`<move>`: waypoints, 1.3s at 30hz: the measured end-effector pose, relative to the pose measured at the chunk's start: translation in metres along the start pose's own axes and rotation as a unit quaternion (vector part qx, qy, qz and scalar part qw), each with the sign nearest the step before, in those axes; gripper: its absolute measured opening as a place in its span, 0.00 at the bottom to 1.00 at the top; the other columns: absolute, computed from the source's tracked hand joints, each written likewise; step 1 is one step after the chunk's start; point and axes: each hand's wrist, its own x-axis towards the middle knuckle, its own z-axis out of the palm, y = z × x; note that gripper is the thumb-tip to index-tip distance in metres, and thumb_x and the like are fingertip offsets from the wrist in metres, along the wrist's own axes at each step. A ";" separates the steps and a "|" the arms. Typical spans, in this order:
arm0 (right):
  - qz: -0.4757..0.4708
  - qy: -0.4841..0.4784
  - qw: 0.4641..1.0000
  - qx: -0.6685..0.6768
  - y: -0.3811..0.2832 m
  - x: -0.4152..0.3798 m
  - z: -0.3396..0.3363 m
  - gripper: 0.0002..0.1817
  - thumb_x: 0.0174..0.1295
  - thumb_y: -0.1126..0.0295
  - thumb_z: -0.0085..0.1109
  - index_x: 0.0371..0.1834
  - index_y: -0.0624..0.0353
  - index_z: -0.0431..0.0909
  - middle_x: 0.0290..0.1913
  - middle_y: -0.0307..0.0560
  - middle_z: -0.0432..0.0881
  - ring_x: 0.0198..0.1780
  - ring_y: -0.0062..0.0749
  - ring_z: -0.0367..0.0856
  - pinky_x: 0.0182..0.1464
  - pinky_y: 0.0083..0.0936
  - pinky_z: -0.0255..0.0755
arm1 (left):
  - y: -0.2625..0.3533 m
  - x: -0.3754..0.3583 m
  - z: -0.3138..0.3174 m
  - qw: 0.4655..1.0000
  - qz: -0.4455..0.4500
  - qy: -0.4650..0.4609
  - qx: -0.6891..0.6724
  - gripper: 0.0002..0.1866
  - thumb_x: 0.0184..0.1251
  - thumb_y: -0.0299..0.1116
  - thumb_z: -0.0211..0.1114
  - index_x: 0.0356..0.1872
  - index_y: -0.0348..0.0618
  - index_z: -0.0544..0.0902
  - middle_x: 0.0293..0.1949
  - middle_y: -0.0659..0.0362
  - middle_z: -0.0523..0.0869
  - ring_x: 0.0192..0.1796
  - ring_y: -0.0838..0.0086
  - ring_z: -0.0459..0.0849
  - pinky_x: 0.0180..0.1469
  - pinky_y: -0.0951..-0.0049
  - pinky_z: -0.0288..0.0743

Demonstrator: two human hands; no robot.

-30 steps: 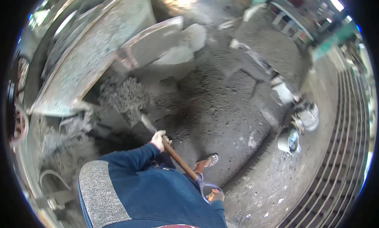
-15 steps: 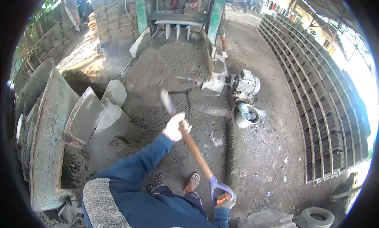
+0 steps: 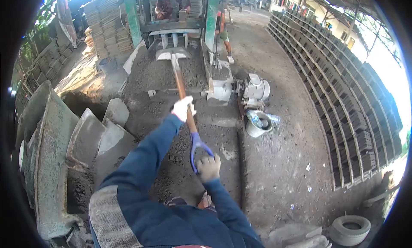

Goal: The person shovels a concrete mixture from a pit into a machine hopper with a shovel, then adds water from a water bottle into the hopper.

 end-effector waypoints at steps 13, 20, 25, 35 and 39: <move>0.637 -0.187 0.430 0.611 0.113 -0.214 0.000 0.08 0.57 0.70 0.70 0.30 0.56 0.79 0.31 0.46 0.82 0.31 0.41 0.83 0.35 0.38 0.79 | -0.067 -0.238 -0.199 0.915 0.052 0.247 -0.316 0.11 0.72 0.39 0.62 0.28 0.49 0.75 0.15 0.59 0.74 0.19 0.67 0.73 0.31 0.59 0.75; 0.639 -0.373 0.250 0.624 0.058 -0.139 -0.030 0.08 0.59 0.69 0.66 0.30 0.59 0.77 0.28 0.47 0.81 0.29 0.39 0.81 0.33 0.36 0.78 | -0.180 -0.377 -0.288 0.784 -0.015 0.444 -0.434 0.10 0.72 0.35 0.63 0.30 0.51 0.72 0.18 0.64 0.71 0.18 0.70 0.71 0.32 0.57 0.80; 0.565 -0.419 0.086 0.706 -0.039 -0.103 -0.028 0.08 0.61 0.68 0.63 0.32 0.60 0.76 0.28 0.48 0.80 0.30 0.38 0.80 0.34 0.35 0.78 | -0.156 -0.431 -0.374 0.761 -0.003 0.469 -0.449 0.08 0.71 0.33 0.63 0.33 0.48 0.73 0.20 0.61 0.72 0.17 0.67 0.72 0.30 0.53 0.80; 0.632 -0.440 0.286 0.570 -0.374 -0.103 0.067 0.06 0.60 0.73 0.66 0.30 0.57 0.77 0.26 0.43 0.77 0.23 0.40 0.77 0.29 0.39 0.78 | 0.092 -0.540 -0.632 0.809 0.129 0.506 -0.268 0.14 0.69 0.32 0.62 0.23 0.48 0.71 0.18 0.62 0.71 0.19 0.71 0.73 0.28 0.61 0.79; 0.694 -0.416 0.320 0.494 -0.339 -0.179 0.138 0.05 0.59 0.75 0.66 0.32 0.58 0.79 0.27 0.45 0.79 0.23 0.40 0.77 0.24 0.40 0.76 | 0.041 -0.524 -0.631 0.791 0.127 0.537 -0.265 0.13 0.69 0.34 0.65 0.26 0.49 0.72 0.21 0.63 0.72 0.20 0.71 0.73 0.30 0.61 0.80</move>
